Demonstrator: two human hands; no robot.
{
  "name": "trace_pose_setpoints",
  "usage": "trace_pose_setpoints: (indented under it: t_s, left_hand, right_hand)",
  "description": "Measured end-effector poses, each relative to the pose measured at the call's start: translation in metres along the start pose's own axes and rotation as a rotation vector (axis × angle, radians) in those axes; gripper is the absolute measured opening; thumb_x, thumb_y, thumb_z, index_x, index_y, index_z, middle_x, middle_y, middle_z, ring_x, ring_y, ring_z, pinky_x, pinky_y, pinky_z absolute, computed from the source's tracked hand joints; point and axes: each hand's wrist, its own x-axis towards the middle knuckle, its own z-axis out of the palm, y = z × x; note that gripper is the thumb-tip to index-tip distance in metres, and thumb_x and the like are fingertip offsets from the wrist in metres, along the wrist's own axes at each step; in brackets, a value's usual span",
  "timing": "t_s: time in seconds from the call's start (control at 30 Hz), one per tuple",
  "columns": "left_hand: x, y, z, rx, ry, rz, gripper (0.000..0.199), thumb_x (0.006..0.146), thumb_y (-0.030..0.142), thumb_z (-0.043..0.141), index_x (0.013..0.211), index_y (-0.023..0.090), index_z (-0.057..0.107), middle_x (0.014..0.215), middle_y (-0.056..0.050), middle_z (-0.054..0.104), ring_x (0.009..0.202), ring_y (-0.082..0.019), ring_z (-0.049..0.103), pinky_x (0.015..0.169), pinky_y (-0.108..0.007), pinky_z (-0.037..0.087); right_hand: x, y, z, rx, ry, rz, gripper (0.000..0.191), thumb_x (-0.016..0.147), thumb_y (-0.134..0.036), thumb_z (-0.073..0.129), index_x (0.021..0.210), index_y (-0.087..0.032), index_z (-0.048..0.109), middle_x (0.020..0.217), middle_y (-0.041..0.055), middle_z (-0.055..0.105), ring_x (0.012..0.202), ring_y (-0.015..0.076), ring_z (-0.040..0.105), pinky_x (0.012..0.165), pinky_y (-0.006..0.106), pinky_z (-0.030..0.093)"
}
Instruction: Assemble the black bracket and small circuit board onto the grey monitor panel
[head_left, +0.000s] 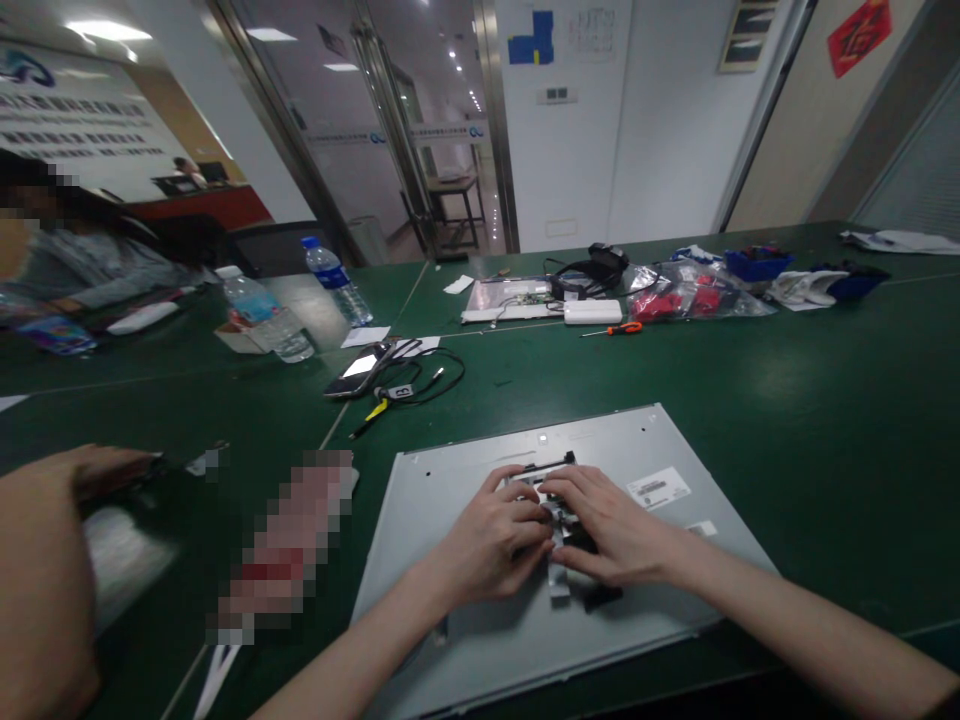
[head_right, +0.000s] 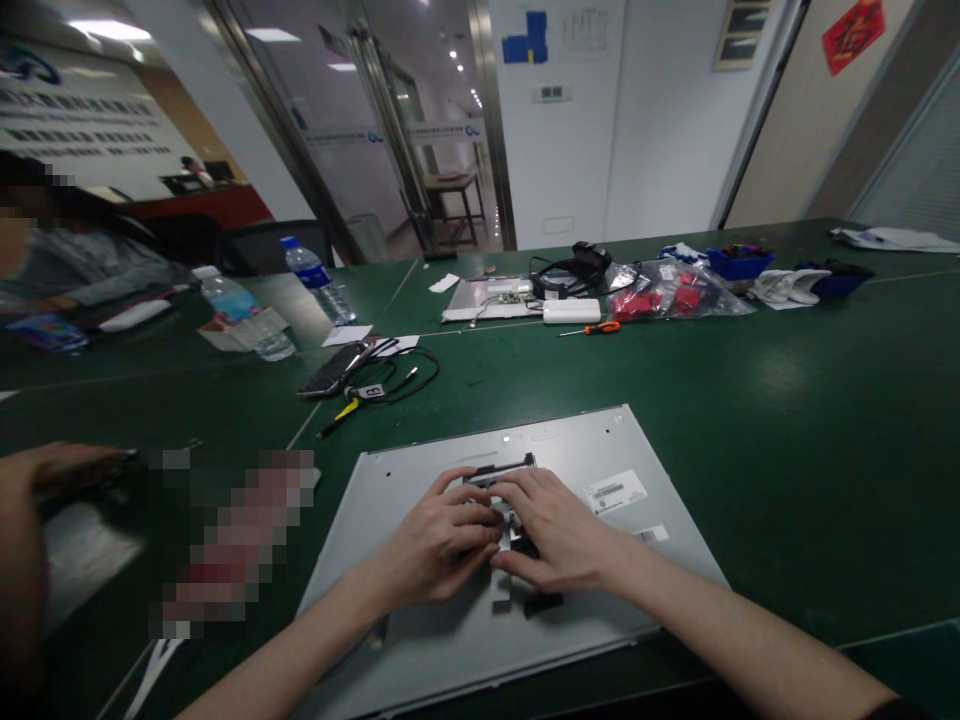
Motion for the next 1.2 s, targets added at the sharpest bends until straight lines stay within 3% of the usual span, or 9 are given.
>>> trace_pose_setpoints:
  t_s: [0.37, 1.2]
  left_hand:
    - [0.0022, 0.0022, -0.0005, 0.018, 0.018, -0.002, 0.016, 0.096, 0.020, 0.055, 0.093, 0.023, 0.071, 0.090, 0.000, 0.076, 0.097, -0.021, 0.065, 0.110, -0.050, 0.032]
    - [0.0028, 0.0029, -0.0020, 0.002, -0.015, -0.022, 0.016, 0.097, 0.020, 0.054, 0.098, 0.023, 0.070, 0.092, 0.001, 0.076, 0.096, -0.021, 0.065, 0.109, -0.049, 0.031]
  right_hand:
    - [0.0009, 0.0017, 0.0057, -0.038, 0.003, 0.010, 0.056, 0.085, -0.026, 0.064, 0.136, -0.017, 0.044, 0.128, 0.0145, 0.056, 0.118, 0.0293, 0.050, 0.104, 0.047, 0.042]
    - [-0.0005, 0.0033, 0.0068, -0.044, -0.030, 0.029, 0.061, 0.085, -0.028, 0.064, 0.141, -0.019, 0.040, 0.129, 0.0139, 0.054, 0.118, 0.0299, 0.049, 0.102, 0.049, 0.042]
